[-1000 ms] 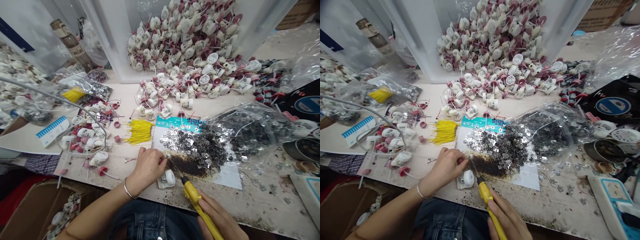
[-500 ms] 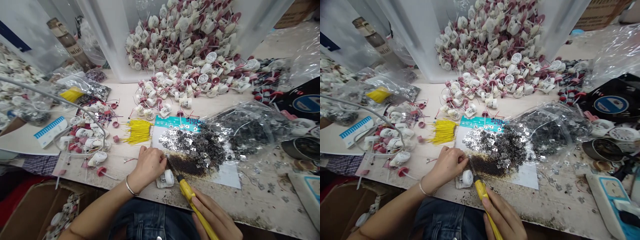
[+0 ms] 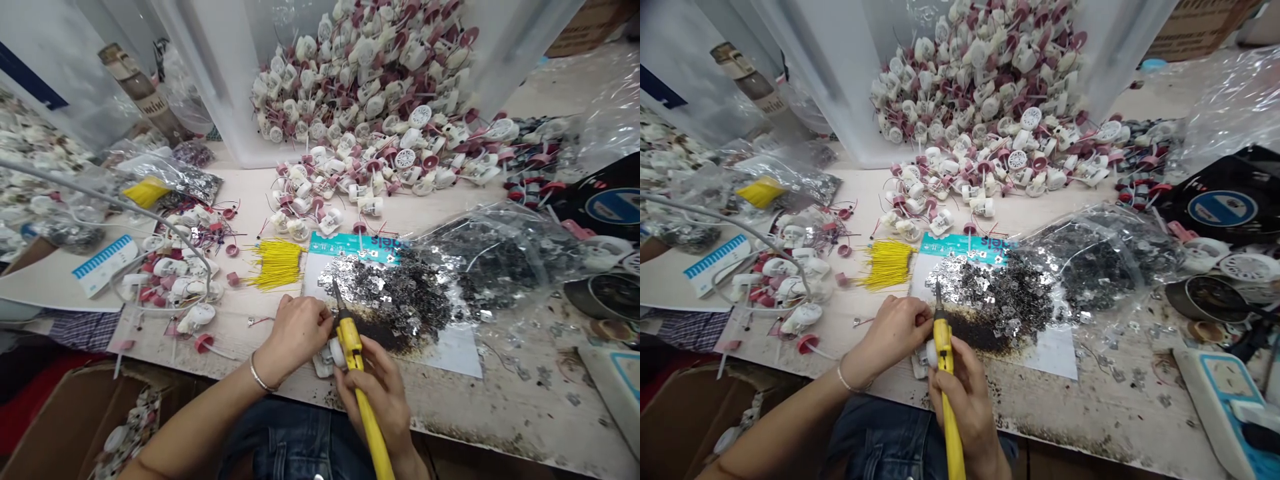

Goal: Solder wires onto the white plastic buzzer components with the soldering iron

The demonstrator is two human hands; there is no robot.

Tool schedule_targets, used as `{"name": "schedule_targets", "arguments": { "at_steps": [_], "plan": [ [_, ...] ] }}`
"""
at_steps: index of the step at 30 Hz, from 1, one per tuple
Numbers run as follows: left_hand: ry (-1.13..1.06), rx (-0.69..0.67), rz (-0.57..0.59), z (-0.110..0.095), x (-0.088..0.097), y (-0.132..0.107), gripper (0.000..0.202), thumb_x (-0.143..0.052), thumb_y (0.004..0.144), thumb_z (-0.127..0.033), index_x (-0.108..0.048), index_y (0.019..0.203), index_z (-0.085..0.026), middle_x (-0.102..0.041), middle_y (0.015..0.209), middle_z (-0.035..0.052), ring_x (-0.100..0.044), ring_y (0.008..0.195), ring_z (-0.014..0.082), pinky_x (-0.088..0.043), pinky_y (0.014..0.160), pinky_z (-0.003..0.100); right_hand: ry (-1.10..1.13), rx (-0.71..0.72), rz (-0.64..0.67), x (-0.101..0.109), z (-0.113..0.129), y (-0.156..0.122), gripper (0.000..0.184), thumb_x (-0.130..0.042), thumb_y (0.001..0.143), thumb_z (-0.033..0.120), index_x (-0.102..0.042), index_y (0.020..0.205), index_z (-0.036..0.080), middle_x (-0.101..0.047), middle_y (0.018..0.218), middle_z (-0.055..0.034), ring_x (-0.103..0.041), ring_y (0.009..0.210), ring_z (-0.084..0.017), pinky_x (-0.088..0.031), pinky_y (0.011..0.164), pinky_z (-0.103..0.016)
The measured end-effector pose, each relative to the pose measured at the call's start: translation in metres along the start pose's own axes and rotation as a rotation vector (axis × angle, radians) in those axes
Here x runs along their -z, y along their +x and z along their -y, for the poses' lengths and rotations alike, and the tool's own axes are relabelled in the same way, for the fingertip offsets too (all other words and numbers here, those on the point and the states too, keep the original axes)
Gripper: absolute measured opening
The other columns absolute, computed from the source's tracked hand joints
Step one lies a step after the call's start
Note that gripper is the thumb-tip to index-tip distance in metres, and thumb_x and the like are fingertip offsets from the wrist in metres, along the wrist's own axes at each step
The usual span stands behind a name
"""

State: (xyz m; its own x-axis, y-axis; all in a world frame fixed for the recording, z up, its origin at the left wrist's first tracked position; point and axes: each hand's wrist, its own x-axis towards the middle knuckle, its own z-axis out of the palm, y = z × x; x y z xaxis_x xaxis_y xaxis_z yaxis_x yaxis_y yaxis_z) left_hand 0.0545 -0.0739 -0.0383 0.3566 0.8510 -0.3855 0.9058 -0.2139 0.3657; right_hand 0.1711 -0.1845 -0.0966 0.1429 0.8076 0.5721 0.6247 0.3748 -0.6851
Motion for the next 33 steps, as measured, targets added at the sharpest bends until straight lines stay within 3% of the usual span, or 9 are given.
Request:
{"name": "schedule_targets", "arguments": {
  "at_steps": [3, 5, 9, 13, 17, 20, 23, 27, 33],
  "plan": [
    [-0.11, -0.121, 0.033, 0.005, 0.002, -0.007, 0.021, -0.054, 0.088, -0.028, -0.07, 0.078, -0.018, -0.07, 0.077, 0.0035, -0.061, 0.071, 0.0172, -0.039, 0.066, 0.028, -0.051, 0.001, -0.048, 0.007, -0.002, -0.003, 0.013, -0.064, 0.076, 0.004, -0.06, 0.081, 0.015, -0.048, 0.128, -0.0082, -0.064, 0.102, -0.015, -0.058, 0.078, -0.02],
    [-0.136, -0.158, -0.021, 0.014, 0.004, -0.009, 0.021, -0.052, 0.09, -0.028, -0.07, 0.082, -0.018, -0.07, 0.081, 0.0037, -0.061, 0.075, 0.0171, -0.041, 0.069, 0.027, -0.074, 0.01, -0.063, 0.016, -0.004, -0.005, 0.015, -0.068, 0.073, 0.005, -0.06, 0.08, 0.014, -0.049, 0.127, -0.009, -0.065, 0.1, -0.016, -0.059, 0.076, -0.022],
    [0.077, 0.017, -0.257, 0.041, 0.006, 0.0, 0.017, -0.052, 0.089, -0.018, -0.069, 0.088, -0.016, -0.067, 0.088, 0.0083, -0.059, 0.088, 0.0234, -0.042, 0.081, 0.035, -0.131, -0.046, -0.136, 0.028, -0.006, -0.002, 0.013, -0.066, 0.074, 0.004, -0.061, 0.075, 0.016, -0.054, 0.122, -0.0068, -0.067, 0.092, -0.015, -0.059, 0.07, -0.023],
    [0.172, 0.044, -0.299, 0.058, 0.007, 0.007, 0.016, -0.05, 0.089, -0.015, -0.065, 0.084, -0.015, -0.062, 0.09, 0.0101, -0.056, 0.092, 0.0259, -0.043, 0.082, 0.039, -0.132, -0.129, -0.217, 0.037, -0.008, 0.002, 0.014, -0.066, 0.075, 0.005, -0.062, 0.074, 0.018, -0.057, 0.122, -0.0045, -0.066, 0.093, -0.015, -0.058, 0.072, -0.026],
    [-0.033, -0.052, -0.383, 0.044, 0.01, 0.005, 0.017, -0.043, 0.091, -0.011, -0.059, 0.09, -0.015, -0.061, 0.088, 0.0077, -0.057, 0.084, 0.0199, -0.046, 0.078, 0.032, -0.197, -0.109, -0.308, 0.052, -0.011, 0.005, 0.02, -0.07, 0.069, -0.001, -0.061, 0.071, 0.017, -0.061, 0.118, -0.0034, -0.066, 0.09, -0.012, -0.055, 0.074, -0.022],
    [-0.18, -0.229, -0.236, 0.018, 0.005, 0.013, 0.011, -0.051, 0.09, -0.017, -0.061, 0.092, -0.015, -0.063, 0.084, 0.0043, -0.059, 0.079, 0.0167, -0.047, 0.076, 0.028, -0.221, -0.111, -0.314, 0.055, -0.011, 0.007, 0.018, -0.07, 0.07, 0.001, -0.06, 0.068, 0.016, -0.062, 0.115, -0.0035, -0.067, 0.087, -0.012, -0.056, 0.073, -0.023],
    [-0.123, -0.367, -0.102, -0.006, -0.006, 0.029, 0.012, -0.055, 0.09, -0.023, -0.064, 0.092, -0.016, -0.063, 0.088, 0.0049, -0.059, 0.084, 0.0173, -0.047, 0.077, 0.027, -0.205, -0.098, -0.27, 0.051, -0.011, 0.007, 0.017, -0.069, 0.072, 0.003, -0.06, 0.068, 0.017, -0.062, 0.116, -0.0041, -0.067, 0.089, -0.015, -0.058, 0.071, -0.025],
    [-0.044, -0.391, -0.088, -0.02, -0.013, 0.037, 0.018, -0.047, 0.092, -0.017, -0.064, 0.089, -0.015, -0.062, 0.088, 0.0054, -0.059, 0.084, 0.0167, -0.047, 0.078, 0.027, -0.161, -0.043, -0.224, 0.052, -0.014, 0.0, 0.018, -0.068, 0.071, 0.001, -0.061, 0.072, 0.018, -0.061, 0.119, -0.0043, -0.067, 0.093, -0.016, -0.059, 0.071, -0.026],
    [-0.073, -0.353, -0.071, -0.014, -0.011, 0.023, 0.014, -0.051, 0.091, -0.018, -0.064, 0.088, -0.015, -0.061, 0.085, 0.0044, -0.058, 0.081, 0.0164, -0.048, 0.077, 0.027, -0.137, -0.034, -0.147, 0.071, -0.019, -0.011, 0.039, -0.07, 0.071, 0.004, -0.058, 0.107, 0.015, -0.064, 0.112, -0.0067, -0.066, 0.099, -0.018, -0.058, 0.077, -0.028]
  ]
}}
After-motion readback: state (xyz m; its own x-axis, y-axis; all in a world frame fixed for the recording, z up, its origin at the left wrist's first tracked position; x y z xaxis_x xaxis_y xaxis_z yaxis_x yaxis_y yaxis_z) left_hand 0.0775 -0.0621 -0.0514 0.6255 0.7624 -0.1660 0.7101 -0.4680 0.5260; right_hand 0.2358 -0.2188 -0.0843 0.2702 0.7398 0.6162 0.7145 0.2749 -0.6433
